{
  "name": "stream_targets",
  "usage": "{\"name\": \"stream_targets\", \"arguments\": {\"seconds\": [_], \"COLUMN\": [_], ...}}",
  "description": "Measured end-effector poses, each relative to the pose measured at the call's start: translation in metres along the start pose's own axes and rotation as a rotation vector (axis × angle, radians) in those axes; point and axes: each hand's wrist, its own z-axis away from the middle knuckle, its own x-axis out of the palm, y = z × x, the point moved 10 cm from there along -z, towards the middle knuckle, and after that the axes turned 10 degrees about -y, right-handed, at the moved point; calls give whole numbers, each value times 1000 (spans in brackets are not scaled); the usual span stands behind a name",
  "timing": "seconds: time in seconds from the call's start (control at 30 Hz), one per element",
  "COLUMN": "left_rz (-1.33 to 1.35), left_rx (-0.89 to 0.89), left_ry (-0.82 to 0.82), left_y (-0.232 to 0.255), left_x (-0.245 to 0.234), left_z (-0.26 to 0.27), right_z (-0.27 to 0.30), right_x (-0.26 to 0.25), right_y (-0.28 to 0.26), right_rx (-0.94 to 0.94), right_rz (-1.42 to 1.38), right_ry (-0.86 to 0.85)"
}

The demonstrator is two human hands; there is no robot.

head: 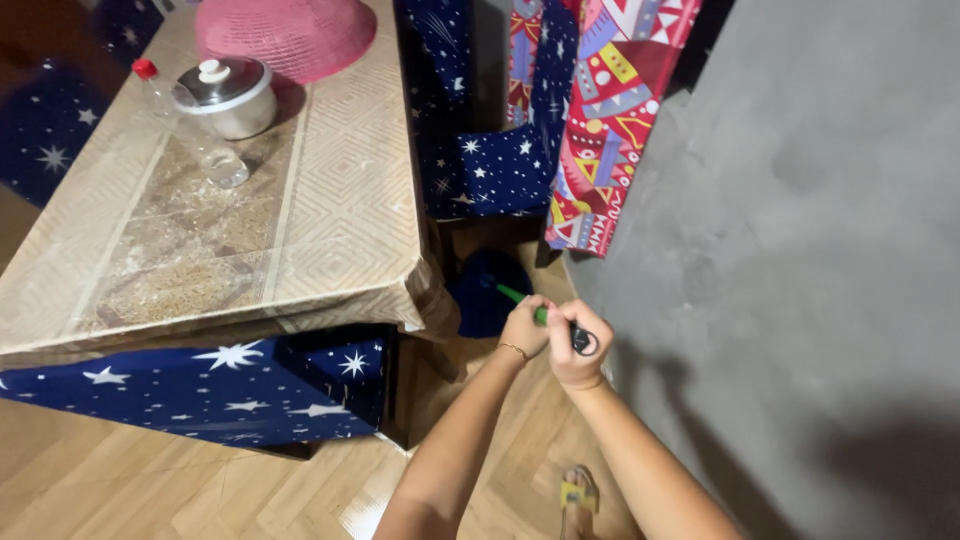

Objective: Mopping the tiled floor around a dining table.

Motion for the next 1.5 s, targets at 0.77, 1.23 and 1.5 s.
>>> {"name": "stream_targets", "arguments": {"seconds": [0.77,1.23,1.5], "left_rz": [-223,-195,-247], "left_rx": [127,-8,-57], "left_ry": [97,66,-28], "left_y": [-90,-78,-100], "left_x": [-17,-53,-30], "left_z": [-144,-190,-164], "right_z": [-110,-180,-133], "right_x": [52,60,64], "right_y": [135,81,118], "right_rx": [-252,-342,-206], "right_rz": [7,-277,-80], "right_ry": [-391,-265,-329]}}
